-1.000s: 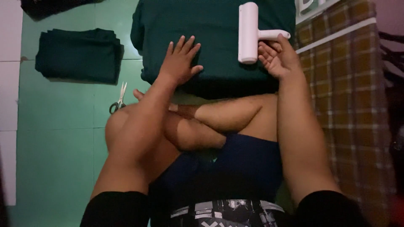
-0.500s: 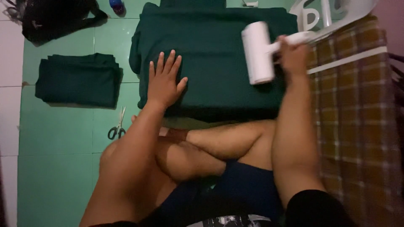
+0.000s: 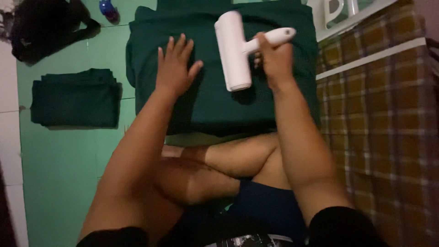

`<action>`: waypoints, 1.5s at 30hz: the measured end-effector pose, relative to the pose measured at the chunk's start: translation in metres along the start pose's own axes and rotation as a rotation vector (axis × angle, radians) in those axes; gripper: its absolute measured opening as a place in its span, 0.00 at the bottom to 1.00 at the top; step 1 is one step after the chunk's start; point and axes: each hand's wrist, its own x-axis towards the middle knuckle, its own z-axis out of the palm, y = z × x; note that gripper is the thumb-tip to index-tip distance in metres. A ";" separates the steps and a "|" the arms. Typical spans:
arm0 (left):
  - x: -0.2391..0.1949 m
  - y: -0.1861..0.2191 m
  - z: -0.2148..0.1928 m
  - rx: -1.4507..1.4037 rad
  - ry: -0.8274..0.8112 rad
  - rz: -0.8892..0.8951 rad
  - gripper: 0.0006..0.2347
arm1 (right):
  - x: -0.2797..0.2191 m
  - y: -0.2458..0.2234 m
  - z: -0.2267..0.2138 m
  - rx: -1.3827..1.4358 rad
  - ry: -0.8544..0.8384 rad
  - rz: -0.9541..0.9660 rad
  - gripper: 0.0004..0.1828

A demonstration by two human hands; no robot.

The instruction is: The person uses a lint roller to remove lint from a dark green fabric laid on the floor. They roll the sticky roller back and forth across the surface, occasionally lifting it to inspect the collected lint. The person also briefly uses scissors to trim a loose thread before resuming rolling.

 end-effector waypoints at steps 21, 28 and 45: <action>0.035 -0.047 0.002 0.156 0.164 -0.153 0.27 | -0.042 -0.045 0.022 -0.304 0.009 0.223 0.14; 0.033 -0.038 -0.006 0.146 0.121 -0.196 0.26 | 0.058 0.037 -0.149 -0.357 0.486 -0.044 0.10; 0.032 -0.040 -0.003 0.139 0.153 -0.177 0.26 | 0.036 0.003 -0.063 -0.306 0.329 -0.124 0.13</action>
